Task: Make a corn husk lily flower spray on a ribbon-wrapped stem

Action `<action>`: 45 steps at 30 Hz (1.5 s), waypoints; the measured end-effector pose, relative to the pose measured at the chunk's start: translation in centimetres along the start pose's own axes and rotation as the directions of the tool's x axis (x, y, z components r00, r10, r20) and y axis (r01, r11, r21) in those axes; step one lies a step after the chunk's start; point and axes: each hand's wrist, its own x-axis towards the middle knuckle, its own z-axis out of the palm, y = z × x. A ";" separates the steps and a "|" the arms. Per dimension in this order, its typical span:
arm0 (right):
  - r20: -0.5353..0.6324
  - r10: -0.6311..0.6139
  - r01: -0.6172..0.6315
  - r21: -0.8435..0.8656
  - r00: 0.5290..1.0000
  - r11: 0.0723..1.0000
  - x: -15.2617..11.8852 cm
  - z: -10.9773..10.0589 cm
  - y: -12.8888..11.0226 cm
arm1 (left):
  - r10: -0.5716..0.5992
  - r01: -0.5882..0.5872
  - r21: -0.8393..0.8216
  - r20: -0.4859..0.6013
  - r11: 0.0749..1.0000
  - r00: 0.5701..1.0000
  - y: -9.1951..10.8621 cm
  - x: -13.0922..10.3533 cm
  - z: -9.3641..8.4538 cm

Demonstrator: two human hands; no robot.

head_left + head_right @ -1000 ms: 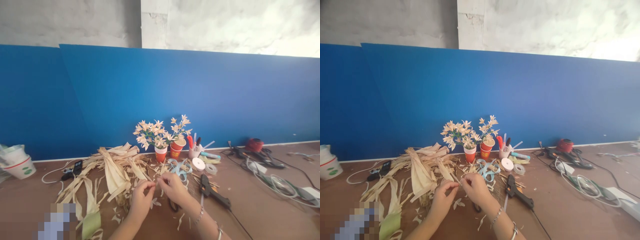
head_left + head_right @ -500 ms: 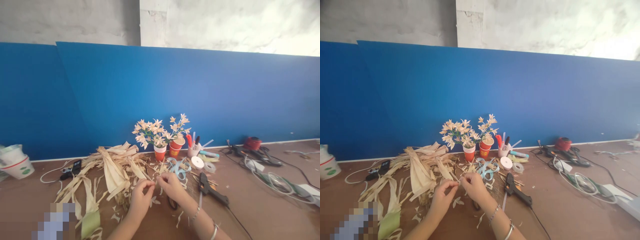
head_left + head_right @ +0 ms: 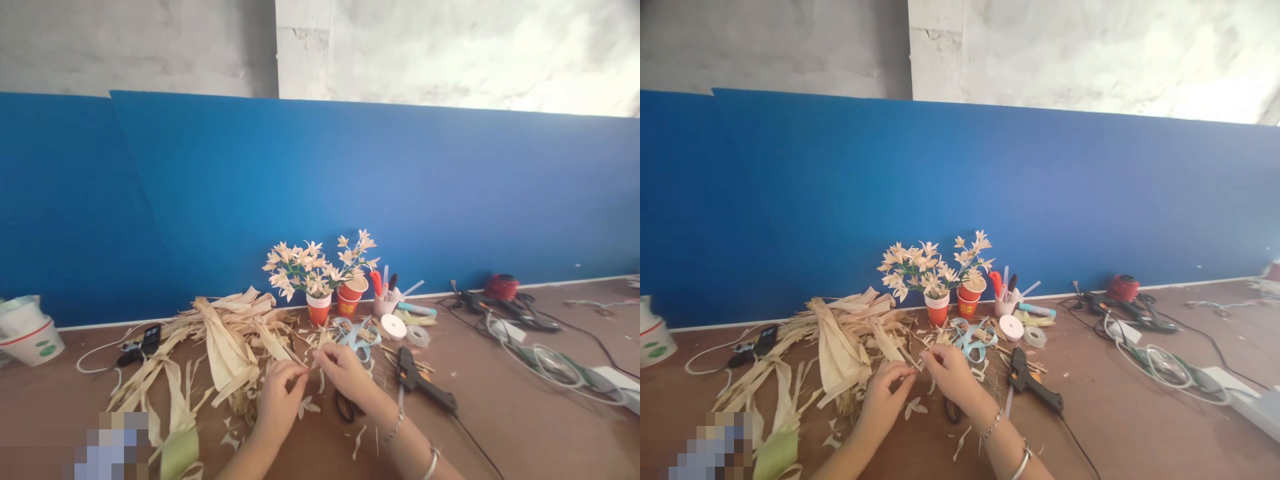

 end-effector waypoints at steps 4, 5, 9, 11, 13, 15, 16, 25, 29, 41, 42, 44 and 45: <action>0.032 0.023 -0.017 -0.190 0.999 0.982 0.1 -2.2 -0.8 | 0.009 -0.006 0.084 -0.033 0.996 0.999 0.1 0.0 0.0; 0.006 0.063 -0.059 -0.291 0.998 0.955 0.0 -3.4 -0.8 | 0.001 0.002 0.080 -0.044 0.997 0.999 0.1 0.0 0.0; -0.178 0.389 -0.411 -0.611 0.904 0.676 -1.8 -9.3 0.5 | -0.031 0.034 0.025 -0.089 0.999 0.996 -0.1 0.1 0.2; -0.217 0.491 -0.475 -0.728 0.843 0.494 -3.4 -11.3 1.8 | -0.044 0.044 -0.011 -0.101 0.999 0.994 -0.1 0.1 0.3; -0.266 0.527 -0.497 -0.789 0.807 0.362 -5.0 -11.9 3.2 | -0.061 0.056 -0.043 -0.106 0.997 0.993 -0.1 0.1 0.4; -0.299 0.559 -0.518 -0.807 0.774 0.285 -6.2 -11.5 4.6 | -0.072 0.065 -0.072 -0.106 0.995 0.992 0.0 0.1 0.5; -0.305 0.570 -0.525 -0.807 0.763 0.270 -6.6 -11.1 5.2 | -0.075 0.066 -0.084 -0.105 0.994 0.992 0.0 0.1 0.5; -0.426 0.511 -0.652 -0.620 0.746 0.435 -6.0 -12.1 3.1 | -0.086 0.066 -0.149 -0.133 0.987 0.987 0.2 0.1 0.5; -0.248 0.266 -0.345 -0.365 0.931 0.865 -4.4 -9.8 -0.2 | -0.109 0.085 -0.150 -0.161 0.985 0.981 0.1 0.1 0.4; -0.049 -0.249 0.242 -0.123 0.967 0.962 -3.0 0.5 0.4 | -0.053 0.045 -0.033 -0.304 0.998 0.951 -0.1 0.5 -0.4; -0.058 -0.250 0.242 -0.124 0.967 0.962 -3.0 0.6 0.6 | -0.047 0.042 -0.021 -0.311 0.999 0.949 -0.2 0.5 -0.3; -0.064 -0.247 0.238 -0.122 0.967 0.964 -3.1 0.9 1.0 | -0.037 0.038 -0.001 -0.310 0.999 0.950 -0.4 0.4 -0.3; -0.067 -0.245 0.236 -0.121 0.967 0.964 -3.1 1.0 1.1 | -0.033 0.036 0.005 -0.306 0.999 0.952 -0.5 0.4 -0.2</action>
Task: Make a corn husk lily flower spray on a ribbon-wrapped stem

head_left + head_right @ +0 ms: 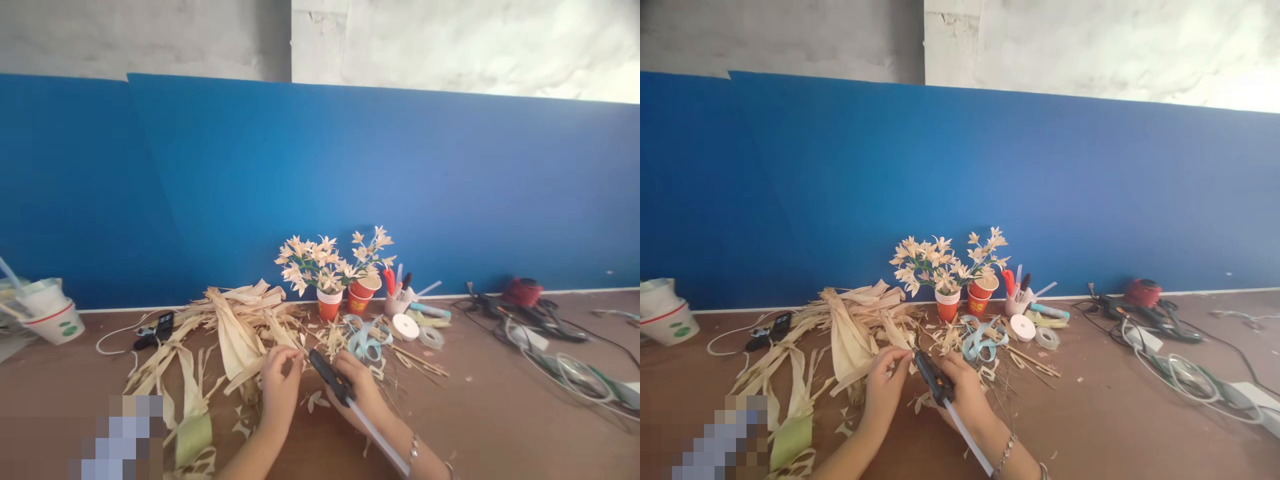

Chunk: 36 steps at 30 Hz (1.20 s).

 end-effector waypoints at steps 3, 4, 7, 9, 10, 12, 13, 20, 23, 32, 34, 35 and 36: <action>-0.006 0.001 -0.001 0.001 1.000 1.000 0.1 0.2 0.1 | 0.007 -0.008 0.009 0.013 1.000 1.000 -0.3 -0.1 0.1; -0.007 0.000 0.000 0.000 1.000 1.000 0.2 0.2 0.0 | 0.008 -0.008 0.009 0.017 1.000 1.000 -0.3 -0.1 0.1; -0.007 -0.007 0.007 -0.013 1.000 1.000 0.2 0.1 -0.1 | 0.010 -0.010 0.009 0.022 1.000 1.000 -0.2 -0.2 0.1; -0.003 -0.006 0.006 -0.023 1.000 1.000 0.3 0.1 -0.1 | 0.011 -0.011 0.010 0.025 1.000 1.000 -0.1 -0.2 0.1; -0.001 -0.003 0.003 -0.027 1.000 1.000 0.3 0.1 -0.1 | 0.012 -0.012 0.012 0.026 1.000 1.000 0.0 -0.2 0.0; 0.005 0.004 -0.004 -0.032 1.000 0.999 0.3 0.1 -0.2 | 0.014 -0.015 0.011 0.028 1.000 0.999 0.1 -0.2 0.0; 0.008 0.006 -0.006 -0.034 1.000 0.999 0.3 0.1 -0.2 | 0.016 -0.016 0.010 0.029 1.000 0.999 0.1 -0.2 0.0; 0.040 0.027 -0.024 -0.061 0.999 0.998 0.3 0.0 -0.2 | 0.023 -0.023 0.018 0.019 1.000 1.000 0.4 -0.2 -0.1; 0.039 0.025 -0.023 -0.061 0.999 0.998 0.3 0.0 -0.2 | 0.024 -0.025 0.021 0.016 0.999 1.000 0.5 -0.2 -0.1; 0.036 0.005 -0.003 -0.060 0.999 0.998 0.3 0.0 -0.1 | 0.037 -0.038 0.024 0.021 0.999 0.999 0.4 -0.2 -0.1; 0.039 0.006 -0.004 -0.059 0.999 0.998 0.3 0.0 -0.1 | 0.039 -0.039 0.025 0.021 0.999 0.999 0.4 -0.2 -0.1; 0.040 0.008 -0.006 -0.058 0.999 0.998 0.2 0.0 -0.1 | 0.040 -0.040 0.026 0.021 0.999 0.999 0.3 -0.2 -0.1; 0.040 0.010 -0.008 -0.057 0.999 0.998 0.2 0.0 -0.1 | 0.040 -0.041 0.027 0.020 0.999 0.999 0.3 -0.2 -0.1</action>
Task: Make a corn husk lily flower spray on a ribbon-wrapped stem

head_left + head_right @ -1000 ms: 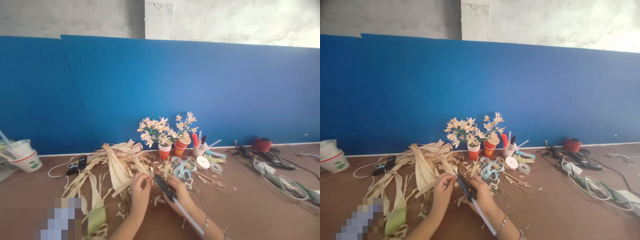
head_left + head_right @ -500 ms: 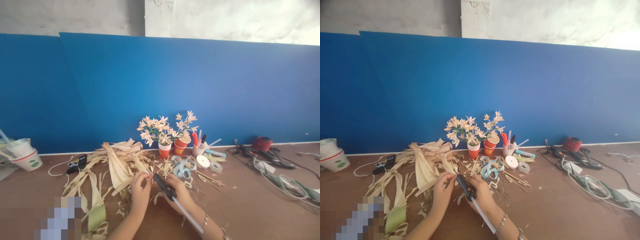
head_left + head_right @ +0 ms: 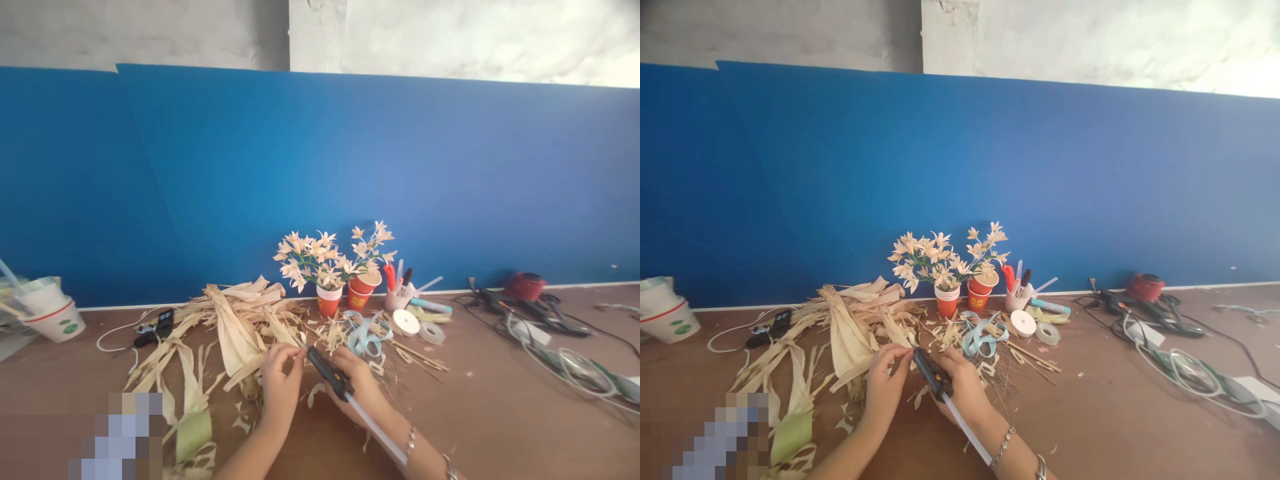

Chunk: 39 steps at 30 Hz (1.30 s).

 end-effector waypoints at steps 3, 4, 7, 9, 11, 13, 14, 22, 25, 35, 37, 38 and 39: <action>-0.009 -0.002 0.002 -0.002 1.000 1.000 0.0 0.0 -0.1 | -0.002 0.002 0.006 0.003 1.000 1.000 0.0 0.0 0.0; -0.013 -0.007 0.007 -0.003 1.000 1.000 0.0 -0.1 -0.1 | -0.003 0.003 0.008 0.006 1.000 1.000 -0.1 0.0 0.0; -0.015 -0.014 0.013 -0.009 1.000 1.000 0.0 0.0 -0.1 | -0.003 0.003 0.013 0.006 1.000 1.000 -0.1 0.0 -0.1; -0.010 -0.003 0.003 -0.012 1.000 1.000 0.0 0.0 -0.1 | -0.005 0.005 0.016 0.002 1.000 1.000 -0.1 -0.1 -0.1; -0.007 0.008 -0.008 -0.012 1.000 1.000 0.0 0.0 -0.1 | -0.005 0.005 0.016 0.000 1.000 1.000 -0.1 0.0 -0.1; -0.005 0.009 -0.009 -0.008 1.000 1.000 0.0 -0.1 -0.2 | -0.003 0.003 0.018 -0.001 1.000 1.000 0.0 0.0 -0.1; -0.004 0.006 -0.006 -0.005 1.000 1.000 0.0 -0.1 -0.2 | -0.004 0.004 0.020 -0.002 1.000 1.000 0.0 0.0 -0.1; 0.003 0.017 -0.017 -0.014 1.000 1.000 0.0 0.1 0.2 | -0.015 0.015 0.025 0.006 1.000 1.000 0.0 -0.1 -0.1; 0.004 0.017 -0.017 -0.010 1.000 1.000 0.0 0.1 0.2 | -0.010 0.010 0.028 0.005 1.000 1.000 -0.1 -0.1 -0.1; -0.012 -0.009 0.009 -0.011 1.000 1.000 0.0 0.0 0.1 | 0.000 0.000 0.028 -0.002 1.000 1.000 0.1 0.0 -0.1; -0.007 -0.009 0.008 -0.008 1.000 1.000 0.0 0.0 0.1 | 0.000 0.000 0.021 -0.005 1.000 1.000 0.2 0.0 -0.1; -0.006 -0.005 0.005 -0.005 1.000 1.000 0.0 0.0 0.1 | 0.000 0.000 0.017 -0.004 1.000 1.000 0.2 0.0 -0.1; -0.004 -0.001 0.001 -0.003 1.000 1.000 0.0 0.0 0.1 | -0.001 0.001 0.013 -0.002 1.000 1.000 0.2 0.0 -0.1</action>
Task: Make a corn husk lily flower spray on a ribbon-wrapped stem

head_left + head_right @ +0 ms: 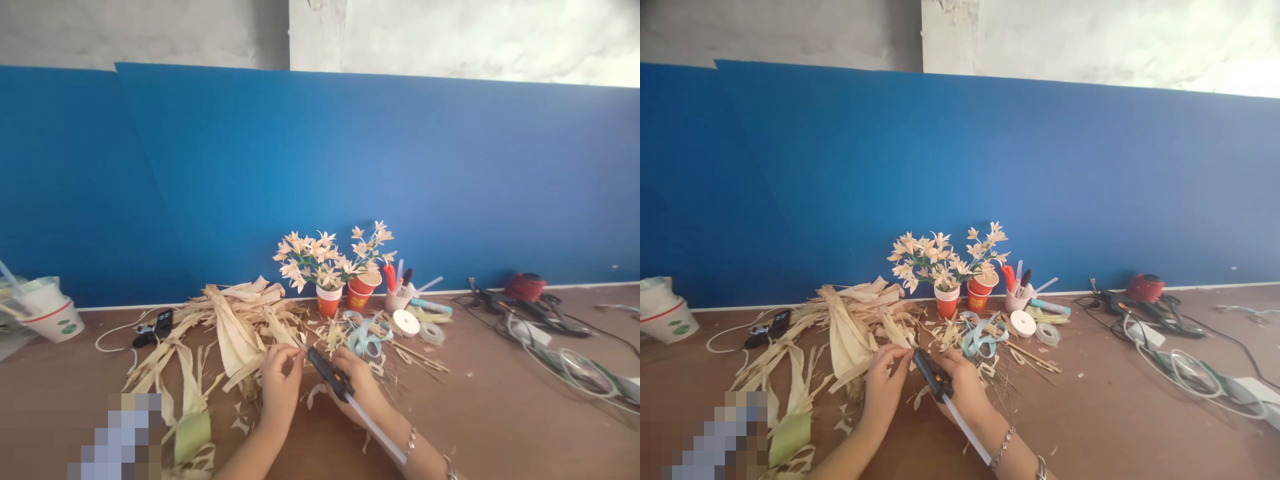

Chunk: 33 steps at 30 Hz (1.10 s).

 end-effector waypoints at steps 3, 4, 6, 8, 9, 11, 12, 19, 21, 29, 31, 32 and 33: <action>-0.001 0.009 -0.009 -0.001 1.000 1.000 0.1 0.0 -0.1 | -0.003 0.003 -0.010 0.004 1.000 1.000 0.0 0.0 0.0; -0.001 0.009 -0.009 -0.002 1.000 1.000 0.1 0.0 -0.1 | -0.005 0.005 -0.013 0.006 1.000 1.000 0.0 0.0 0.0; 0.000 0.008 -0.008 0.000 1.000 1.000 0.1 0.0 -0.1 | -0.009 0.009 -0.014 0.006 1.000 1.000 -0.1 0.0 0.1; -0.002 0.008 -0.008 0.000 1.000 1.000 0.0 0.0 -0.1 | -0.012 0.012 -0.012 0.005 1.000 1.000 -0.1 -0.1 0.1; -0.005 0.008 -0.008 -0.001 1.000 1.000 0.0 0.0 0.0 | -0.012 0.012 -0.011 0.004 1.000 1.000 -0.1 -0.1 0.1; -0.013 0.009 -0.009 -0.006 1.000 1.000 0.0 0.0 0.1 | -0.012 0.012 -0.014 0.001 1.000 1.000 -0.2 -0.1 0.1; -0.015 0.007 -0.007 -0.008 1.000 1.000 0.0 0.1 0.1 | -0.013 0.013 -0.018 0.003 1.000 1.000 -0.1 0.0 0.1; 0.010 0.030 -0.029 -0.041 1.000 0.999 -0.1 -0.3 0.3 | -0.021 0.021 -0.017 -0.018 1.000 1.000 -0.3 0.0 0.0; 0.058 -0.009 0.010 -0.028 0.998 1.000 -0.1 -0.6 -0.1 | -0.019 0.018 -0.012 -0.026 1.000 0.999 -0.5 -0.1 0.0; -0.088 0.136 -0.152 -0.202 0.987 0.968 0.4 -2.8 -1.1 | 0.005 -0.004 -0.011 0.058 1.000 0.998 -0.8 -0.1 0.2; -0.066 0.193 -0.204 -0.288 0.979 0.935 0.4 -3.6 -1.2 | -0.010 0.010 -0.055 0.009 0.998 1.000 -0.9 0.0 0.1; -0.003 0.183 -0.176 -0.287 0.983 0.942 0.4 -3.9 -1.3 | -0.027 0.026 -0.073 -0.015 0.997 1.000 -1.0 0.1 0.1; 0.062 0.159 -0.138 -0.250 0.985 0.958 0.3 -4.4 -1.3 | -0.047 0.045 -0.087 -0.030 0.995 0.998 -1.1 0.1 0.1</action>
